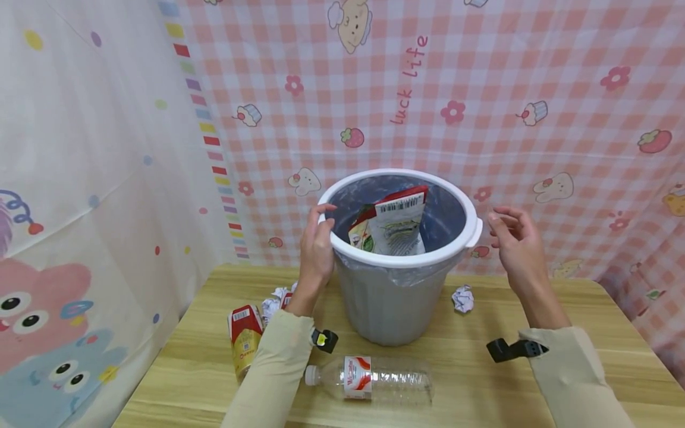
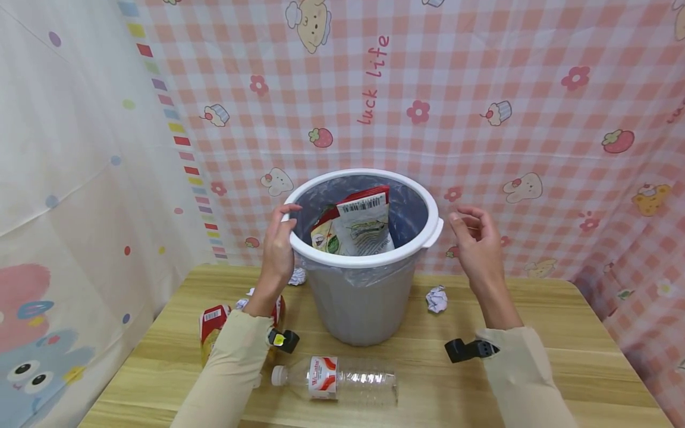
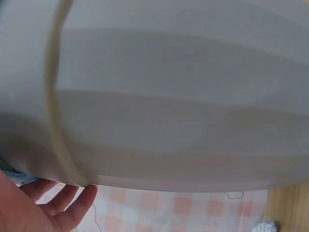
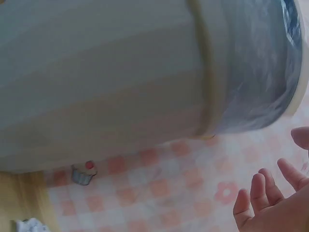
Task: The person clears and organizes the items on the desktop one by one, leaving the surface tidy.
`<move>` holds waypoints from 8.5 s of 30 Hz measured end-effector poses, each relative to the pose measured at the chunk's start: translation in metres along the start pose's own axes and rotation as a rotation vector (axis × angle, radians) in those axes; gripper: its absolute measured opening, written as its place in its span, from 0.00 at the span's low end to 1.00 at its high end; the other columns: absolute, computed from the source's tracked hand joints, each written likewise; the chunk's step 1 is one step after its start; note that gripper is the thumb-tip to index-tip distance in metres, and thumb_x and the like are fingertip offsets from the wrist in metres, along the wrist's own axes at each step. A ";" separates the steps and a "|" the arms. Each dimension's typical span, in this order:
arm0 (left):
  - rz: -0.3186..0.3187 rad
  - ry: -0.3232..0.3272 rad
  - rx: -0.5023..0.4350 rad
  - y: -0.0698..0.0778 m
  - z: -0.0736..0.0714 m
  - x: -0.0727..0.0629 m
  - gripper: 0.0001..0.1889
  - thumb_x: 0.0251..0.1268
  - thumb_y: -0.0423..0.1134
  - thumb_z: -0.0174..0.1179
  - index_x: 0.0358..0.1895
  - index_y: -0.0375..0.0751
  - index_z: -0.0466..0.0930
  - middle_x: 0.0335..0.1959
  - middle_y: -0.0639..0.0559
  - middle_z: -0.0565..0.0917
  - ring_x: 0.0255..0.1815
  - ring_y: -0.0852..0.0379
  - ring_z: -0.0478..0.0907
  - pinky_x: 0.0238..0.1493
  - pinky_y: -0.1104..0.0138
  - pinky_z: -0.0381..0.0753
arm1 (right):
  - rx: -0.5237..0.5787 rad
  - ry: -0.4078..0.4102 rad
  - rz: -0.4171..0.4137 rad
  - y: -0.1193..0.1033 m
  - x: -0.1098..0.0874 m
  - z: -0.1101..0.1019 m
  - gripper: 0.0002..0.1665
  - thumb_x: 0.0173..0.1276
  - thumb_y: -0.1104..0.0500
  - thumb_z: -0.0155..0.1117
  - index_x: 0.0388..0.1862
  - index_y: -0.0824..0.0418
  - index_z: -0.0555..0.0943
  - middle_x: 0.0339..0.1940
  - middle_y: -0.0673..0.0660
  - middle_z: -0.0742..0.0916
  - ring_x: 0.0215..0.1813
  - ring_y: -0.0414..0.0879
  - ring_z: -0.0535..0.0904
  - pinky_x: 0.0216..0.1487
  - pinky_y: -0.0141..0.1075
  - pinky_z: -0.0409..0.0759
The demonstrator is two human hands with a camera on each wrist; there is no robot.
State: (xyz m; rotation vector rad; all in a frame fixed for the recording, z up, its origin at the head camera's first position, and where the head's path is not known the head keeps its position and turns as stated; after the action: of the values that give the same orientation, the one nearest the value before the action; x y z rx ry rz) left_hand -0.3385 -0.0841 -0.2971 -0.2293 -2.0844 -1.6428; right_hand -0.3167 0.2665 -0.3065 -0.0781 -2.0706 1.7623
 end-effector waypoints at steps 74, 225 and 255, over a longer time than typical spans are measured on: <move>-0.018 -0.026 -0.029 -0.002 0.000 -0.001 0.18 0.72 0.43 0.38 0.58 0.48 0.72 0.61 0.44 0.73 0.53 0.47 0.71 0.55 0.57 0.68 | -0.240 -0.309 0.204 0.208 -0.023 0.029 0.43 0.69 0.59 0.66 0.78 0.60 0.57 0.70 0.70 0.70 0.64 0.57 0.68 0.59 0.40 0.65; -0.013 -0.017 -0.025 -0.002 0.002 -0.002 0.19 0.71 0.45 0.39 0.59 0.47 0.72 0.44 0.37 0.74 0.39 0.48 0.69 0.54 0.56 0.68 | 0.362 -0.046 -0.124 -0.027 0.003 -0.017 0.24 0.68 0.64 0.65 0.62 0.56 0.75 0.51 0.52 0.78 0.52 0.41 0.75 0.48 0.21 0.77; -0.009 -0.013 -0.021 -0.002 0.002 -0.002 0.19 0.72 0.44 0.38 0.59 0.47 0.72 0.35 0.42 0.71 0.36 0.48 0.68 0.50 0.57 0.68 | 0.225 -0.276 -0.229 -0.093 -0.010 0.054 0.24 0.67 0.64 0.66 0.61 0.58 0.75 0.48 0.52 0.82 0.48 0.44 0.78 0.47 0.25 0.78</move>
State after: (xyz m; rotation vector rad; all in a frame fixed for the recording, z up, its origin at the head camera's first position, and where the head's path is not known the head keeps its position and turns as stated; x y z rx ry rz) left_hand -0.3378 -0.0821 -0.2999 -0.2378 -2.0815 -1.6732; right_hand -0.3053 0.1953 -0.2266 0.4728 -1.9487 1.9313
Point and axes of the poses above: each hand's wrist, its own x-axis towards the middle knuckle, its own z-axis out of the palm, y = z × x, the point moved 7 cm from there along x, towards the middle knuckle
